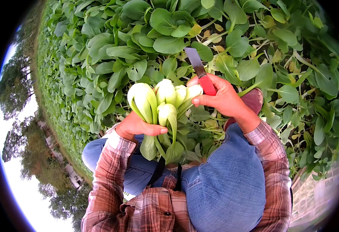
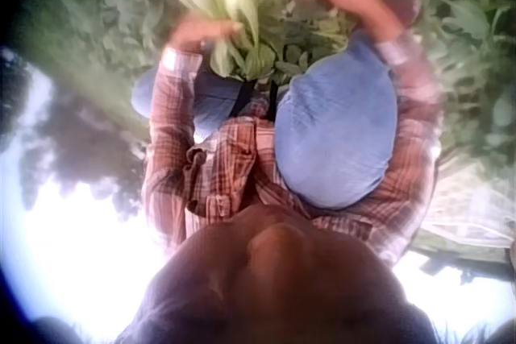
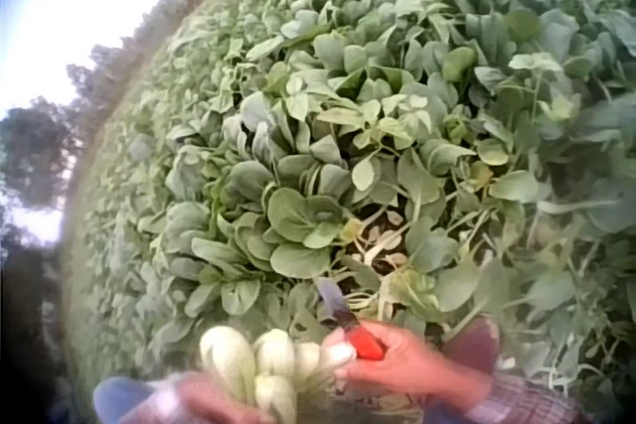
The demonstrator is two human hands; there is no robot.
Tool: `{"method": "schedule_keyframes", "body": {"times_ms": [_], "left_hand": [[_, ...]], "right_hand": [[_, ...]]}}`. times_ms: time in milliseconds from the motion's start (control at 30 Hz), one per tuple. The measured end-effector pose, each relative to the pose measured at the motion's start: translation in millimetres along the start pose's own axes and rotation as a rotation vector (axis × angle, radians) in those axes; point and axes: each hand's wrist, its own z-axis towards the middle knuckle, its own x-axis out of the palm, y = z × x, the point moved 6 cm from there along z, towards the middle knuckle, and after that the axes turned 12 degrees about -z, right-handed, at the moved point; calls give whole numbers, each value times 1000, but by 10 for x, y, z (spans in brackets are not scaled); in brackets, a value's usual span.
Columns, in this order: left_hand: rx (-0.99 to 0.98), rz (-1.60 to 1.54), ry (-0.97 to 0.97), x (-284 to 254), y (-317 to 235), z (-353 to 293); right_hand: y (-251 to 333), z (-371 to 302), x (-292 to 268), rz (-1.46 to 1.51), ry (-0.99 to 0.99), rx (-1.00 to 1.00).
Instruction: The person harvests bok choy in a field using a knife to cut the stems and places the harvested vegetables into a white basket. The person repeatedly cuts and collects the vegetables, filling the basket.
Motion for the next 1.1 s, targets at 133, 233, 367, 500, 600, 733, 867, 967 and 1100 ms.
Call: {"method": "schedule_keyframes", "body": {"times_ms": [133, 233, 367, 500, 600, 733, 867, 967, 1100], "left_hand": [[-47, -169, -120, -283, 257, 58], [24, 248, -59, -130, -196, 83], [74, 695, 99, 305, -655, 315], [300, 1460, 175, 718, -910, 691], [291, 1778, 187, 739, -867, 1172], [-84, 1968, 73, 456, -923, 1611], [-48, 1984, 30, 280, -862, 1639], [19, 2019, 16, 54, -719, 1532], [49, 1964, -3, -7, -741, 1475]], "right_hand": [[58, 0, -112, 7, -77, 17], [-9, 156, -478, -235, -378, -15], [-226, 561, -942, -513, -520, 111], [-644, 861, -1004, -834, -435, 14], [-954, 780, -707, -1181, -173, 9], [-742, 538, -560, -1143, -206, 113], [-672, 439, -824, -717, -478, 99], [-618, 530, -869, -785, -458, 97], [-508, 405, -863, -761, -515, 75]]}}
